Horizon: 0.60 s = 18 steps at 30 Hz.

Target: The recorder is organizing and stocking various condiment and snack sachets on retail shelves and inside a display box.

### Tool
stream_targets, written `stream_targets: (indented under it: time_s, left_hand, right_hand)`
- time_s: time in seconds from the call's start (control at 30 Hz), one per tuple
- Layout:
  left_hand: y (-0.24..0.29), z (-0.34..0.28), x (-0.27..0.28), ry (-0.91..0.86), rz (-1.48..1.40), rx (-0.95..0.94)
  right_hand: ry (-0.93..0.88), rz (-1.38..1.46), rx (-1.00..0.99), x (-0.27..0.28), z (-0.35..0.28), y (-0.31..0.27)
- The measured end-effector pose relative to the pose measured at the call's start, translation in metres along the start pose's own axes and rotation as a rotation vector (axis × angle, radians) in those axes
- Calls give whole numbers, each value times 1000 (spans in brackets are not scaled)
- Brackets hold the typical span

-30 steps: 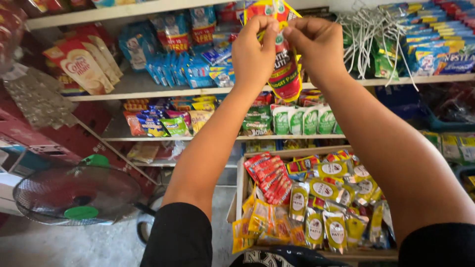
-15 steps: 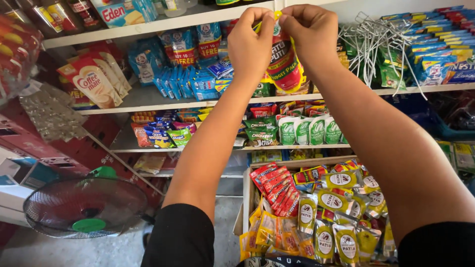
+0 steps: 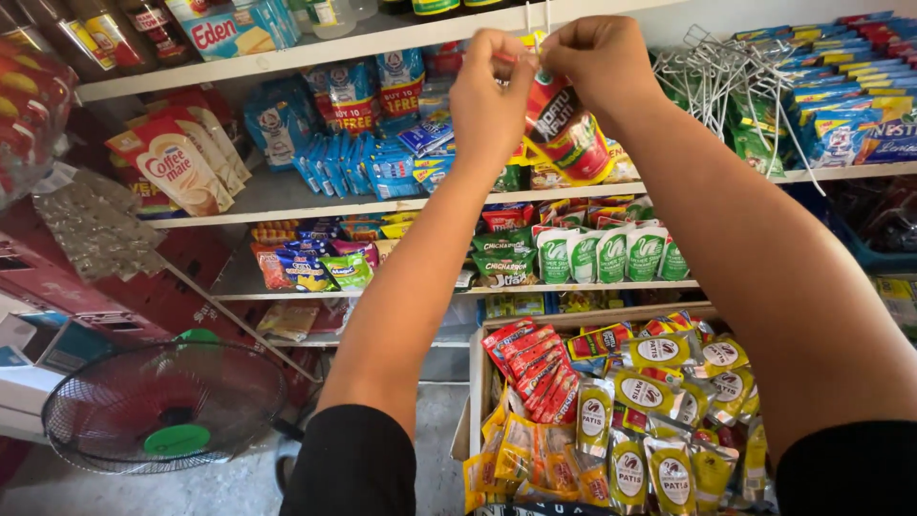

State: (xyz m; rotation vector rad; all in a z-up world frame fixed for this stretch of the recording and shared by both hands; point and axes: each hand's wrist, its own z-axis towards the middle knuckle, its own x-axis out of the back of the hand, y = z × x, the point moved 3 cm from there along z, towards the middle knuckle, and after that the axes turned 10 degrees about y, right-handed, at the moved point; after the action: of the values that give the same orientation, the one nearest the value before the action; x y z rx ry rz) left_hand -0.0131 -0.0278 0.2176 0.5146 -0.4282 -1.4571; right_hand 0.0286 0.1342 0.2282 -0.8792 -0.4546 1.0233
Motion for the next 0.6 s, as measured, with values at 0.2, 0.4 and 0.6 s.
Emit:
stream_targets:
  time_s: [0.2,0.4,0.6]
  left_hand:
    - [-19,-20,-12,-80,77,-173]
    - [-36,-30,-18,-190,421,-265]
    - [-76,-34,-34,-254,655,-370]
  right_hand:
    - [-36,-170,8,3,19,30]
    - [37,-391,188,8,44,70]
    - [147,-363,267,7,56,100]
